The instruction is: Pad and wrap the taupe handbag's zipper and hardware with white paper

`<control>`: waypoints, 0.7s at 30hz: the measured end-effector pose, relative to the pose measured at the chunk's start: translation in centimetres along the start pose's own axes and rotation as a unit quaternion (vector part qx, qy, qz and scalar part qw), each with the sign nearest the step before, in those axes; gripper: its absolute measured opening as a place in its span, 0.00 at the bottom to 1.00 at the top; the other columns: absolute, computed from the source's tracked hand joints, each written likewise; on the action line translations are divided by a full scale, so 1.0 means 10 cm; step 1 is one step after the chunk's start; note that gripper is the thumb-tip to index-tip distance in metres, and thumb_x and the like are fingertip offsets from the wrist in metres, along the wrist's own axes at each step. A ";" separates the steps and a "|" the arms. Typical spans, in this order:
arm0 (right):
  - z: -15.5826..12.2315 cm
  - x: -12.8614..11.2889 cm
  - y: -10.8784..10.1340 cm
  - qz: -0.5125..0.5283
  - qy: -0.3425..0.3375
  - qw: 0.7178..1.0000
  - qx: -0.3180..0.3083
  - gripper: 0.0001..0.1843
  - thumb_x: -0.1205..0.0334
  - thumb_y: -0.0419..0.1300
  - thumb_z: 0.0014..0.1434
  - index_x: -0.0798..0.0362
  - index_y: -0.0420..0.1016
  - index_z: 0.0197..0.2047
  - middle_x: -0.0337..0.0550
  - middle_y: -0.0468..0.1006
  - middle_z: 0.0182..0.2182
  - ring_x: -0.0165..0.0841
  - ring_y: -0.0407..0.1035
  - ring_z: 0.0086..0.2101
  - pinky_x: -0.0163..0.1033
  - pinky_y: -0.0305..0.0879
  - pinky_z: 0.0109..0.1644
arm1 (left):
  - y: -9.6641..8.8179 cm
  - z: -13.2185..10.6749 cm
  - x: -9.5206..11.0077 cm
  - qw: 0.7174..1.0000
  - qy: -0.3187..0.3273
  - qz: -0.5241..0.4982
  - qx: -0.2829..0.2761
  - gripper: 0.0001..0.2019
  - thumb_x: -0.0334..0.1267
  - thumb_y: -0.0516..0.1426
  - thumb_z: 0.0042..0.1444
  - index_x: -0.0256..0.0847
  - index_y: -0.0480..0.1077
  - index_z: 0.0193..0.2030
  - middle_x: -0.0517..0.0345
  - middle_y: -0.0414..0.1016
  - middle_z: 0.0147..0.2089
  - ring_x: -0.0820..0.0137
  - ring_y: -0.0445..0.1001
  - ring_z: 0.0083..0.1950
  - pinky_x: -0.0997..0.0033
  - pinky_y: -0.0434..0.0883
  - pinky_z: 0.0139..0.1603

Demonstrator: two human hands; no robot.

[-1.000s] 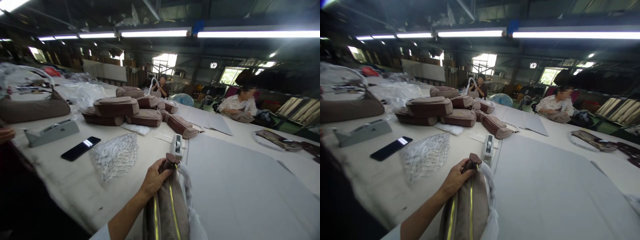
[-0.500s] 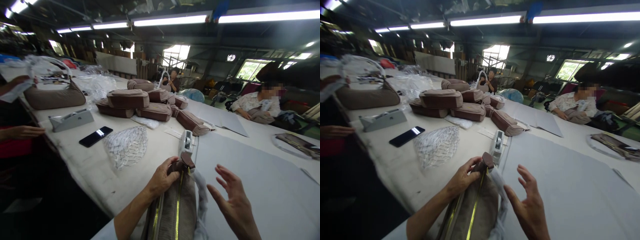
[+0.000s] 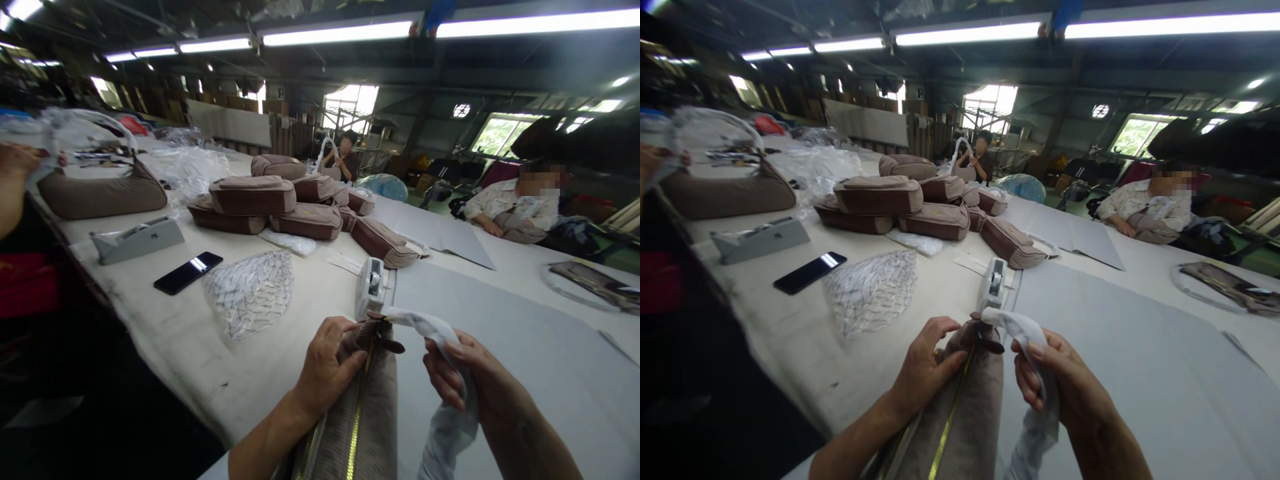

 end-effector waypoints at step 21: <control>0.09 0.17 -0.09 -0.028 -0.056 0.998 0.023 0.19 0.50 0.65 0.50 0.55 0.63 0.25 0.33 0.61 0.15 0.23 0.56 0.15 0.26 0.52 0.15 | 0.04 0.22 0.15 0.991 0.111 0.004 -0.078 0.07 0.32 0.47 0.60 0.41 0.63 0.43 0.50 0.76 0.45 0.66 0.76 0.43 0.68 0.72 0.43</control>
Point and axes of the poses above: each hand's wrist, its own z-axis towards the middle knuckle, its own y-axis out of the palm, x = y × z, the point moved 2 cm from there along z, towards the middle knuckle
